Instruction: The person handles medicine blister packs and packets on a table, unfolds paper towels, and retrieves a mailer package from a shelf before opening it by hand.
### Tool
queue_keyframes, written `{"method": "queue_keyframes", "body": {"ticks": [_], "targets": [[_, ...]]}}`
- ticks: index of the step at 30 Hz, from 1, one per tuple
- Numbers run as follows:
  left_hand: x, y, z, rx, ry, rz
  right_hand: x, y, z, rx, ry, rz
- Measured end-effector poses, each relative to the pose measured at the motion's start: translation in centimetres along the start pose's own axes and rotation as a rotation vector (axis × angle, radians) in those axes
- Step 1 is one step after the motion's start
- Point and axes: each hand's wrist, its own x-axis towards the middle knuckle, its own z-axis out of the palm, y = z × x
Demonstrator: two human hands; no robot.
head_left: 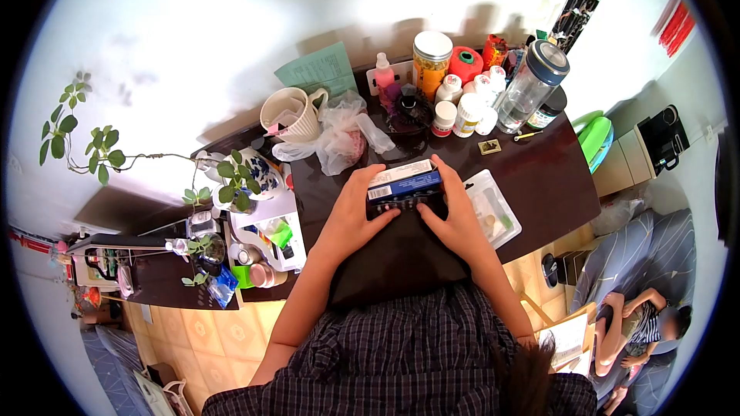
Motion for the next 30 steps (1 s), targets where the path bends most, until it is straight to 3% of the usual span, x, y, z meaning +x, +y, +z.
{"method": "queue_keyframes", "body": {"ticks": [5,8,17,22,25,28,30], "targets": [[0.0,0.8,-0.3,-0.201,-0.02,-0.17,0.4,-0.5,-0.8,0.024,0.037,0.003],[0.1,1.7,0.1,-0.617,-0.042,-0.43,1.3,-0.6,-2.3,0.089,-0.045,0.13],[1.6,-0.7,2.4,-0.266,0.126,-0.4,4.9,0.8,-3.5,0.051,-0.174,0.32],[2.1,-1.5,3.1,-0.033,0.218,-0.322,5.6,1.6,-2.9,-0.116,-0.107,0.19],[1.8,-2.3,3.4,0.181,0.247,-0.141,5.7,2.1,-2.6,-0.111,-0.083,0.18],[1.2,-2.5,3.0,0.208,0.259,-0.124,5.6,1.7,-2.7,-0.089,-0.06,0.191],[0.8,-1.5,2.6,-0.029,0.261,-0.274,5.4,1.5,-2.9,-0.059,-0.051,0.198]]}}
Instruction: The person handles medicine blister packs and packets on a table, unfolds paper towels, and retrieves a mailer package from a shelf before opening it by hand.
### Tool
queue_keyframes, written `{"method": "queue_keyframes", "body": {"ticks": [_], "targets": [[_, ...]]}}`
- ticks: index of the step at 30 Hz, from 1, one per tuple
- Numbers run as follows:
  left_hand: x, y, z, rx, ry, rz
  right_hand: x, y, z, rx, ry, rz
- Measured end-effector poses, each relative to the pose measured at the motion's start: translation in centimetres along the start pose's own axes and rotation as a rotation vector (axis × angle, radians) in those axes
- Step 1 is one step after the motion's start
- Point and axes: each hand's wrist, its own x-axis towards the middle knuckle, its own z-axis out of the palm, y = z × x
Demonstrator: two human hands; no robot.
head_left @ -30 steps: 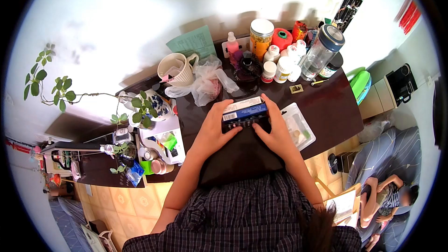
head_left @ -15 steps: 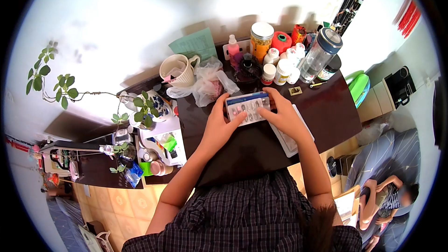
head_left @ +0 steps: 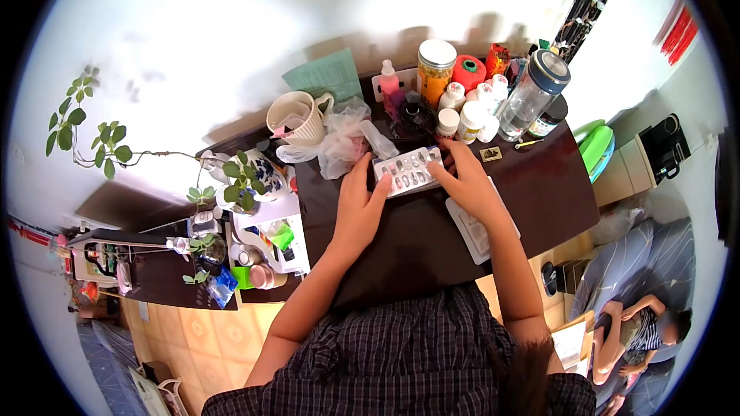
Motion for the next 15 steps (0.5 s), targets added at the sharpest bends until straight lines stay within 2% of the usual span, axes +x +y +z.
{"method": "queue_keyframes", "body": {"ticks": [1,5,8,15], "targets": [[-0.3,0.6,-0.3,-0.107,-0.013,-0.089,-0.1,0.1,-0.2,0.021,0.001,-0.001],[-0.7,0.1,-1.2,-0.192,-0.046,-0.117,-0.1,1.1,-0.4,0.081,0.018,-0.018],[-0.7,0.1,-1.5,-0.234,-0.078,-0.085,-0.3,0.8,-0.4,0.092,0.017,0.015],[-0.4,0.5,-1.4,-0.06,-0.14,0.082,-0.3,1.1,-0.6,0.165,-0.008,0.076]]}}
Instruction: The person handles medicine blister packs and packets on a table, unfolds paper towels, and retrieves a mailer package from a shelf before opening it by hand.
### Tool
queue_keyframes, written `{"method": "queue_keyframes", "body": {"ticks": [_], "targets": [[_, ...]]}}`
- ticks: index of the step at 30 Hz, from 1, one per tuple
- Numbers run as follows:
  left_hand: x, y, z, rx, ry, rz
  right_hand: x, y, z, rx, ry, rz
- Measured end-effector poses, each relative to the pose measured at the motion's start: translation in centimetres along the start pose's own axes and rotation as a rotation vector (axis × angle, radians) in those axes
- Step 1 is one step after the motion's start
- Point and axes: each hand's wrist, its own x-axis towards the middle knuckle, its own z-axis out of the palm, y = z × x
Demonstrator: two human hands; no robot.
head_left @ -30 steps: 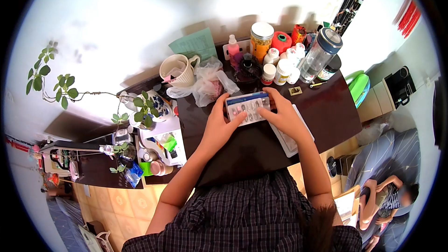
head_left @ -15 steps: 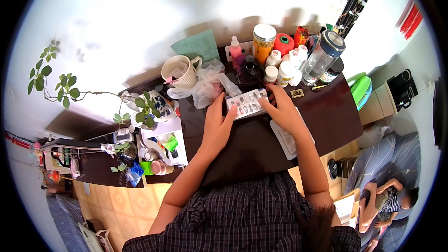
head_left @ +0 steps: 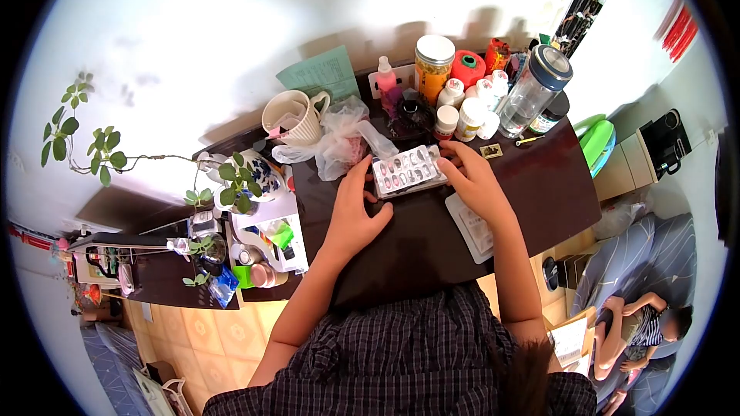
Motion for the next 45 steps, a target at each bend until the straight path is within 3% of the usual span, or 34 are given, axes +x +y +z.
{"method": "queue_keyframes", "body": {"ticks": [8,17,20,45], "targets": [[0.2,-0.6,0.4,-0.04,0.0,-0.054,0.6,1.7,-0.1,-0.059,0.042,-0.105],[0.4,-0.6,0.5,-0.065,0.026,-0.009,0.1,-0.2,-0.2,0.024,0.012,0.003],[0.4,-0.5,0.5,-0.057,0.025,-0.006,0.5,1.0,0.0,-0.06,0.038,-0.123],[0.3,-0.3,0.4,-0.107,-0.073,0.048,0.2,0.4,-0.2,-0.124,0.11,-0.151]]}}
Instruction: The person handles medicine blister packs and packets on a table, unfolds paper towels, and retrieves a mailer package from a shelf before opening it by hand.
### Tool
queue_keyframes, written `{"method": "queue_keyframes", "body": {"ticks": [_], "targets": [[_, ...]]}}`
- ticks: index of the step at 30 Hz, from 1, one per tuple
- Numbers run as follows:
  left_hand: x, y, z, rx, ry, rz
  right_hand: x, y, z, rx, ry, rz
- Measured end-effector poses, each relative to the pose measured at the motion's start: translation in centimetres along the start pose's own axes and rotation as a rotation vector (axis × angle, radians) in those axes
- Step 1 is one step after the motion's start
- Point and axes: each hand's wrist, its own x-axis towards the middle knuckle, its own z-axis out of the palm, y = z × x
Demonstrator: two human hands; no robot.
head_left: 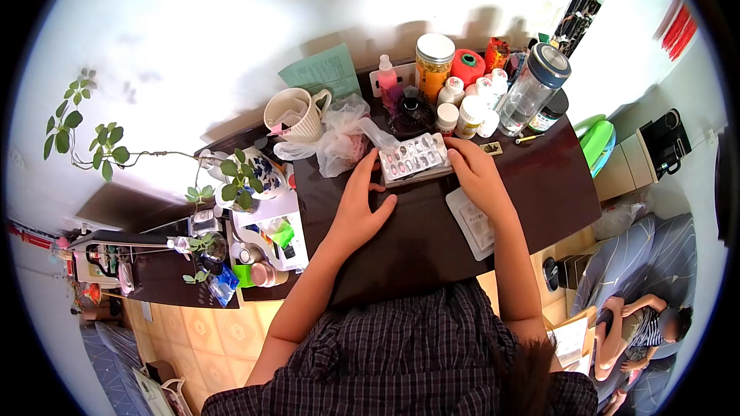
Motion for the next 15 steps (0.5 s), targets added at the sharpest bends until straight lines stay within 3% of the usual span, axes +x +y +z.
{"method": "queue_keyframes", "body": {"ticks": [11,15], "targets": [[-0.2,1.2,-1.1,0.355,0.281,0.028,0.0,0.1,0.0,-0.028,0.024,-0.055],[0.2,1.7,-1.5,0.498,0.555,0.096,0.1,0.1,0.0,-0.027,0.024,-0.079]]}}
